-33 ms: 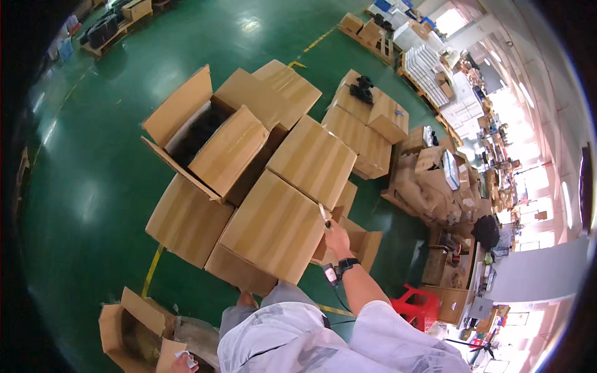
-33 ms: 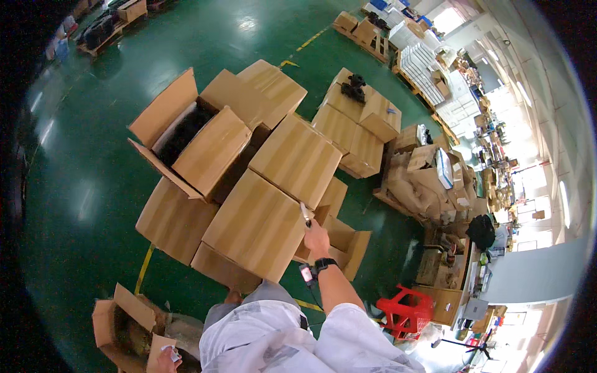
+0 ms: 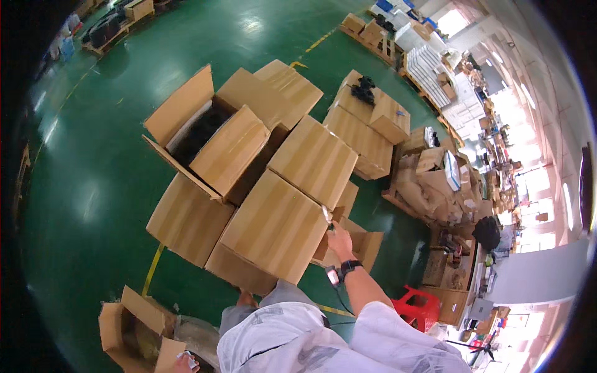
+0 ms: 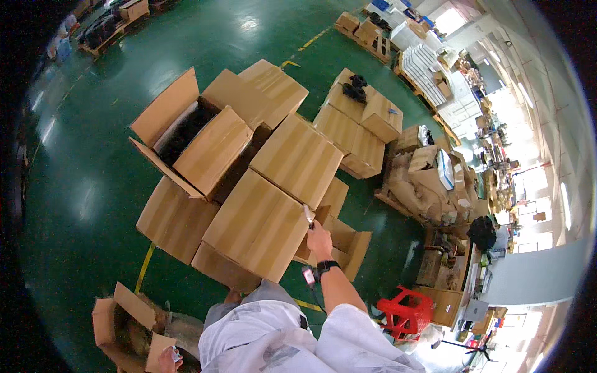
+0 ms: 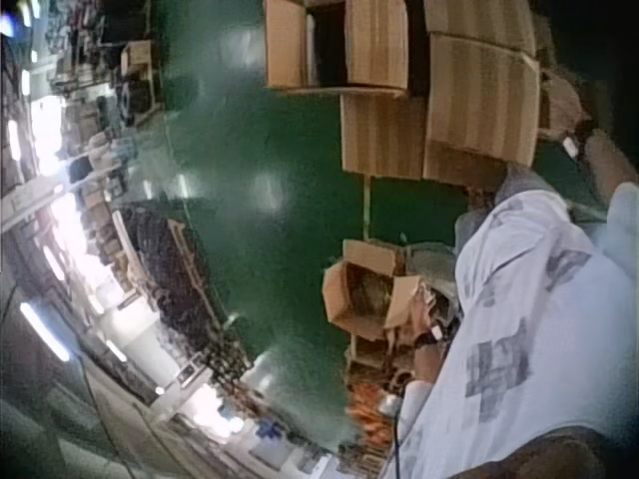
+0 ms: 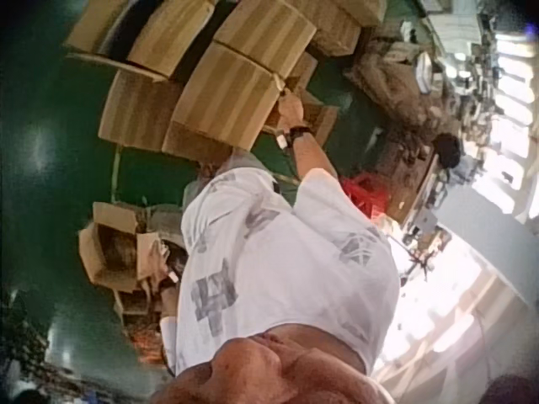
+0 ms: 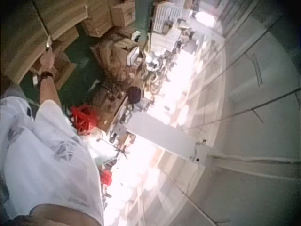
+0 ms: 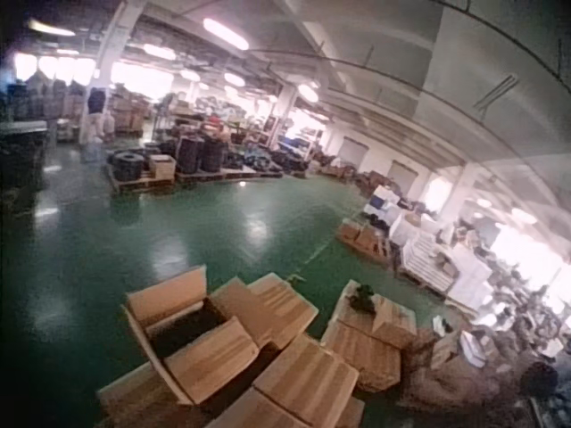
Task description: The person is assembling industrial metal and plastic components at a workstation and then moving through the factory floor to check inventory.
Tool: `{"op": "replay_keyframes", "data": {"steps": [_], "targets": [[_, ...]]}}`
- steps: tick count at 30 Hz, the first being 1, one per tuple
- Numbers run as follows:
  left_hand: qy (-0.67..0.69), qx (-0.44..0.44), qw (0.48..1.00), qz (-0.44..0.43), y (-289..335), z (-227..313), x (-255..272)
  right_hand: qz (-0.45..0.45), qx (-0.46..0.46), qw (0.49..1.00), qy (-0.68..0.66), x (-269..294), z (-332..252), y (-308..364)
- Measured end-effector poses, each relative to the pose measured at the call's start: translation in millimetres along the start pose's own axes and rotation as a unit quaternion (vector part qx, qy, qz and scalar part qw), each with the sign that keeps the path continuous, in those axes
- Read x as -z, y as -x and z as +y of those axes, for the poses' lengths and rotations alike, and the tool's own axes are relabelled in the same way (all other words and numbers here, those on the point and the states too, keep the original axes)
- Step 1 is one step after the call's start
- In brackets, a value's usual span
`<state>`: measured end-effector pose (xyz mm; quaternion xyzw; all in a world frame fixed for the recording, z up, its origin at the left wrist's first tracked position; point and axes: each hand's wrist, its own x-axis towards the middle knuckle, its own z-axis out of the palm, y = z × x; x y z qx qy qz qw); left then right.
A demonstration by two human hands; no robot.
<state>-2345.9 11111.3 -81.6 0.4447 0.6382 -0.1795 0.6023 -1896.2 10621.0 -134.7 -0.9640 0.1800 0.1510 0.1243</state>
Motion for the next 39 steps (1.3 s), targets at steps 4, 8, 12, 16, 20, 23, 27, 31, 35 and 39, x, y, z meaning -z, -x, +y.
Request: {"op": "replay_keyframes", "data": {"steps": [4,8,12,16,20,23,27,31,35,39], "targets": [[-0.013,0.006,1.000,-0.007,3,-9,1,-0.042,-0.054,0.997,-0.033,14,27,12],[-0.042,0.013,0.999,-0.014,-5,-9,16,-0.005,0.003,0.998,-0.060,21,25,28],[-0.062,0.004,0.998,-0.031,-37,17,40,0.050,0.015,0.987,-0.149,5,44,58],[-0.077,0.006,0.996,-0.050,-82,45,79,0.052,-0.017,0.968,-0.243,-10,7,97],[-0.083,0.011,0.995,-0.057,-137,97,160,-0.028,-0.092,0.933,-0.346,-38,-103,145],[-0.063,0.001,0.995,-0.072,-140,150,195,-0.108,-0.056,0.919,-0.375,-72,-166,190],[0.006,-0.088,0.994,-0.064,-140,211,269,-0.221,0.079,0.940,-0.246,-119,-291,208],[0.043,-0.098,0.994,-0.037,-153,239,313,-0.352,0.052,0.874,-0.330,-129,-437,203],[-0.155,-0.159,0.975,-0.022,-163,303,317,-0.375,0.078,0.803,-0.456,-113,-534,178],[-0.256,-0.182,0.949,-0.031,-237,369,324,-0.385,0.092,0.788,-0.470,-110,-584,152]]}}
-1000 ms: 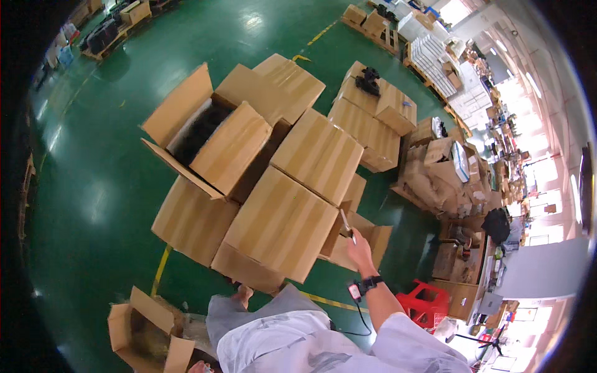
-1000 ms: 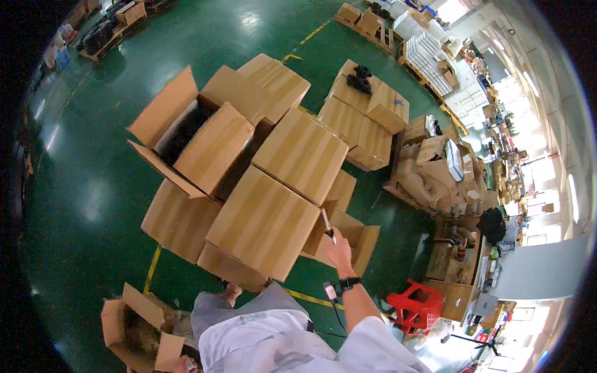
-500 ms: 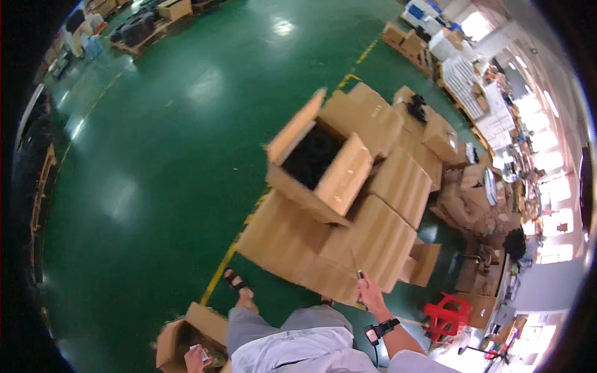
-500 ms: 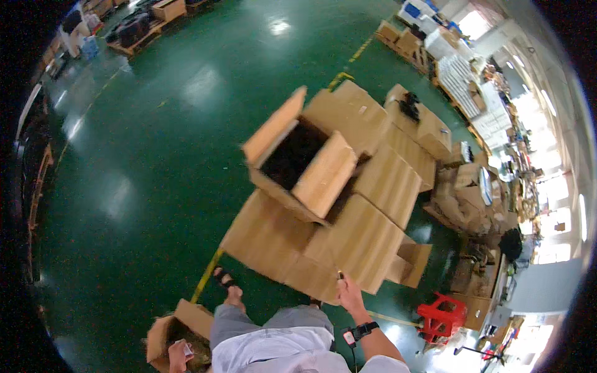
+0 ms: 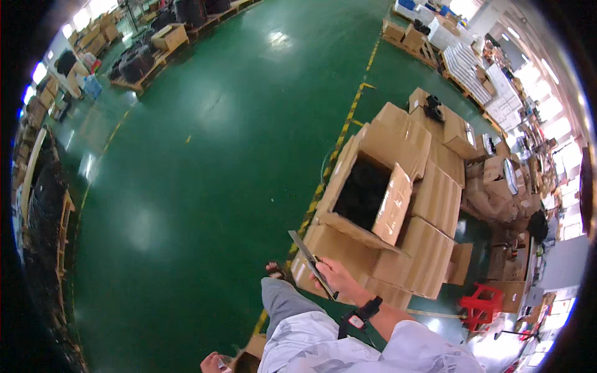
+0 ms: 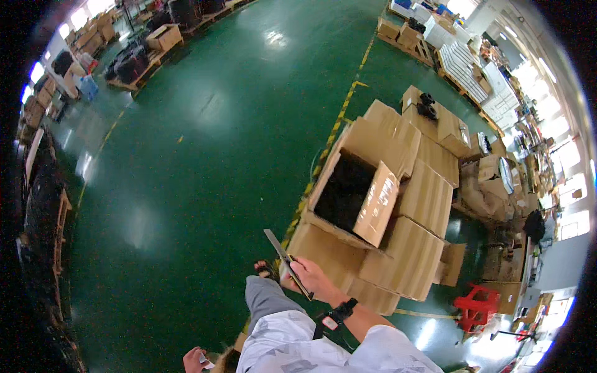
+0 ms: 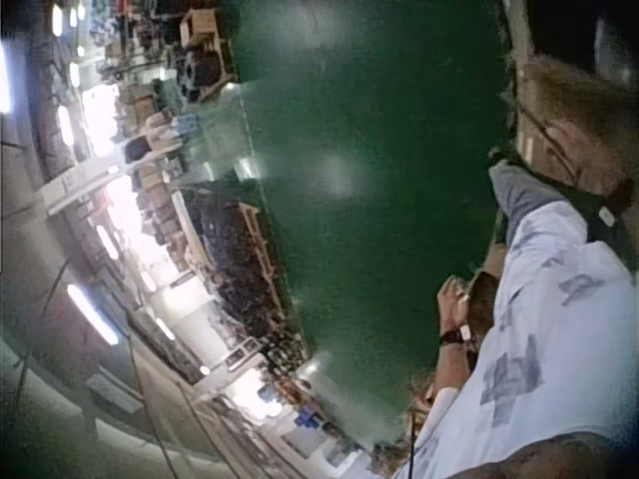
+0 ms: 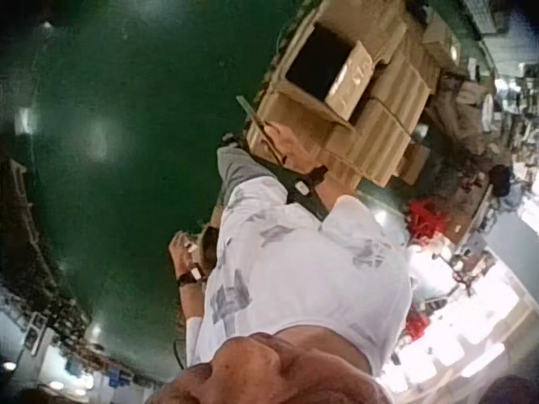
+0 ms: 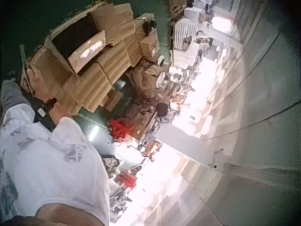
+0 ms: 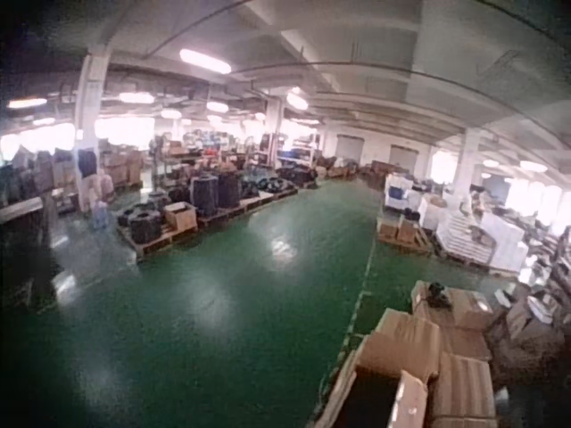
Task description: The person is assembling industrial metal and plastic components at a workstation and then moving through the factory floor to check inventory.
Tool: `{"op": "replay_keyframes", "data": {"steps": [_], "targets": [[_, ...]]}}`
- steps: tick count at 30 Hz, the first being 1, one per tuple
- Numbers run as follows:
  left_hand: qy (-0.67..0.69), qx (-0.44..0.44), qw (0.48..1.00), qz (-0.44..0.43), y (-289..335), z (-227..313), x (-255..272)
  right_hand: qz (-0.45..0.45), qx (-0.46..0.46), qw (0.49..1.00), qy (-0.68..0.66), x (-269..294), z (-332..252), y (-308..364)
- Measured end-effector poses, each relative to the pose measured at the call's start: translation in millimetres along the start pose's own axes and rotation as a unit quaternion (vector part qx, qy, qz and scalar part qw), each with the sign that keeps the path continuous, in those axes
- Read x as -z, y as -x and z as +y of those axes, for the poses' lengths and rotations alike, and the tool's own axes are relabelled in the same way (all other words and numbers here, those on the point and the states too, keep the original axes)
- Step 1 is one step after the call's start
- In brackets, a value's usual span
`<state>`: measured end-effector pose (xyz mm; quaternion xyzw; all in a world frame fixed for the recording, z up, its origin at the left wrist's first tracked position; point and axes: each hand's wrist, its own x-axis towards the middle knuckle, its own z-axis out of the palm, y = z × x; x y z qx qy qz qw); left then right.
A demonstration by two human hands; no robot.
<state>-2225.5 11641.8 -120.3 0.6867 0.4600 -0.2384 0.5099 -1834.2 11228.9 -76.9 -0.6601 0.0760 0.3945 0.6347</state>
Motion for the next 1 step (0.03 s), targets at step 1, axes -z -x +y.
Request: {"op": "replay_keyframes", "data": {"steps": [1], "targets": [[0.159,0.128,0.977,0.061,-20.9,32.3,2.2,0.000,-0.010,0.999,-0.038,-5.1,-16.1,-11.1]]}}
